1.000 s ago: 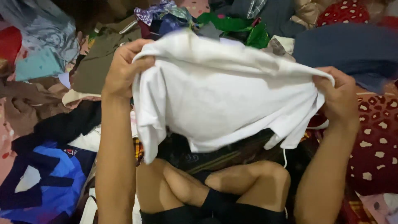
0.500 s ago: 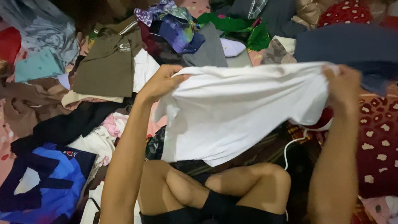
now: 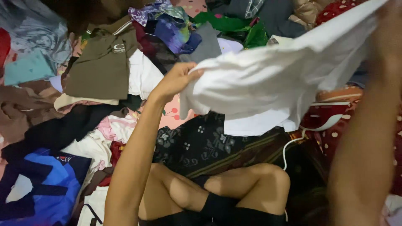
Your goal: The person unfolds a white t-shirt, lays it flat on a bed, and irons the front surface with a handheld iron. The person smooths the fabric with their hands before and during ironing, then continues to iron the shirt's front area.
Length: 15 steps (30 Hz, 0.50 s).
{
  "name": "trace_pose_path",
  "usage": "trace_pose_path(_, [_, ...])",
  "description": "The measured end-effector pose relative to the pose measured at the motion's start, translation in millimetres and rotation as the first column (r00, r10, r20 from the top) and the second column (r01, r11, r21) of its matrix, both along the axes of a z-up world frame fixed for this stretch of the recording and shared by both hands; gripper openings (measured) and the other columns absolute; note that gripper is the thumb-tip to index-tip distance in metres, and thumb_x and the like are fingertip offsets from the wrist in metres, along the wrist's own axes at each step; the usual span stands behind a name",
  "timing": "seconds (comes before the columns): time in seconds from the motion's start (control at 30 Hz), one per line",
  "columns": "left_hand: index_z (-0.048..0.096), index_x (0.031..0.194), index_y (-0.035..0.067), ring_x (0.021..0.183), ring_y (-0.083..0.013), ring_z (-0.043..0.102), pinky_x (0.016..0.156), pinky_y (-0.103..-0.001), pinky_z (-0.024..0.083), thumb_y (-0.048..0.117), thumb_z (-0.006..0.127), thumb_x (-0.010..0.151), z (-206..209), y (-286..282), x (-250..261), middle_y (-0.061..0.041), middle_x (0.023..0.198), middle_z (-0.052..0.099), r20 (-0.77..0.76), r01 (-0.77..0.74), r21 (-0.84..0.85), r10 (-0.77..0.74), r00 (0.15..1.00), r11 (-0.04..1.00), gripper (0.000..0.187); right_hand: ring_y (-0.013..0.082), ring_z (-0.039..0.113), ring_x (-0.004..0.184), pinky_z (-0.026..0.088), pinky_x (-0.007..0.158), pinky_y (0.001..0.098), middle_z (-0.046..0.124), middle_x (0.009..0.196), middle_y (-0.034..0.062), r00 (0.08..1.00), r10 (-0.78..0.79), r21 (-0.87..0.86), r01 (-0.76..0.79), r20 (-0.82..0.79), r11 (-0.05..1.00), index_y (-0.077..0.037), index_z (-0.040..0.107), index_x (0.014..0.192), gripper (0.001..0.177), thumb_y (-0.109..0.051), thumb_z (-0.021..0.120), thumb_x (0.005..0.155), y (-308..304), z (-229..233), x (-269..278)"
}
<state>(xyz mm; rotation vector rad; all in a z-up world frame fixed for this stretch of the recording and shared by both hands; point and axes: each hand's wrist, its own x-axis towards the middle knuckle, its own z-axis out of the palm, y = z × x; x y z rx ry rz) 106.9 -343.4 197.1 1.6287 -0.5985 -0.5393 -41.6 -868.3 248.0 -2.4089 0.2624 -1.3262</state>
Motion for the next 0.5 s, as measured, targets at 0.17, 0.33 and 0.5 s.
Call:
trace_pose_path(0.17, [0.066,0.079,0.010,0.057,-0.0116,0.055,0.053,-0.024,0.042,0.030,0.064,0.087,-63.6,2.6,-0.7,-0.002,0.064,0.058,0.041,0.085,0.274,-0.099,0.994,0.958,0.021,0.0352,0.071,0.078,0.054,0.065,0.0393,0.071,0.084,0.0119,0.977,-0.147,-0.112,0.131,-0.156,0.985,-0.015,0.080,0.104,0.005,-0.014,0.080,0.100,28.0,-94.9,38.1])
trace_pose_path(0.33, [0.067,0.080,0.008,0.046,-0.0103,0.048,0.046,-0.019,0.037,0.027,0.061,0.094,-131.1,3.9,18.2,-0.003,0.059,0.059,-0.053,0.225,0.408,-0.223,0.973,0.885,0.025,0.0376,0.069,0.070,0.054,0.055,0.0393,0.069,0.073,0.0123,0.897,-0.142,0.027,0.168,-0.420,0.985,-0.016,0.077,0.095,0.005,-0.017,0.079,0.090,86.1,-152.1,71.5])
trace_pose_path(0.5, [0.072,0.091,0.007,0.057,-0.0118,0.063,0.051,-0.022,0.050,0.031,0.064,0.089,-176.3,7.0,21.1,-0.003,0.066,0.062,-0.198,0.380,0.401,-0.327,0.924,0.834,0.025,0.0459,0.067,0.091,0.054,0.075,0.0529,0.071,0.088,0.0265,0.608,0.136,0.081,-0.118,-0.782,0.990,0.001,0.075,0.097,0.027,-0.018,0.071,0.079,151.9,-169.2,94.0])
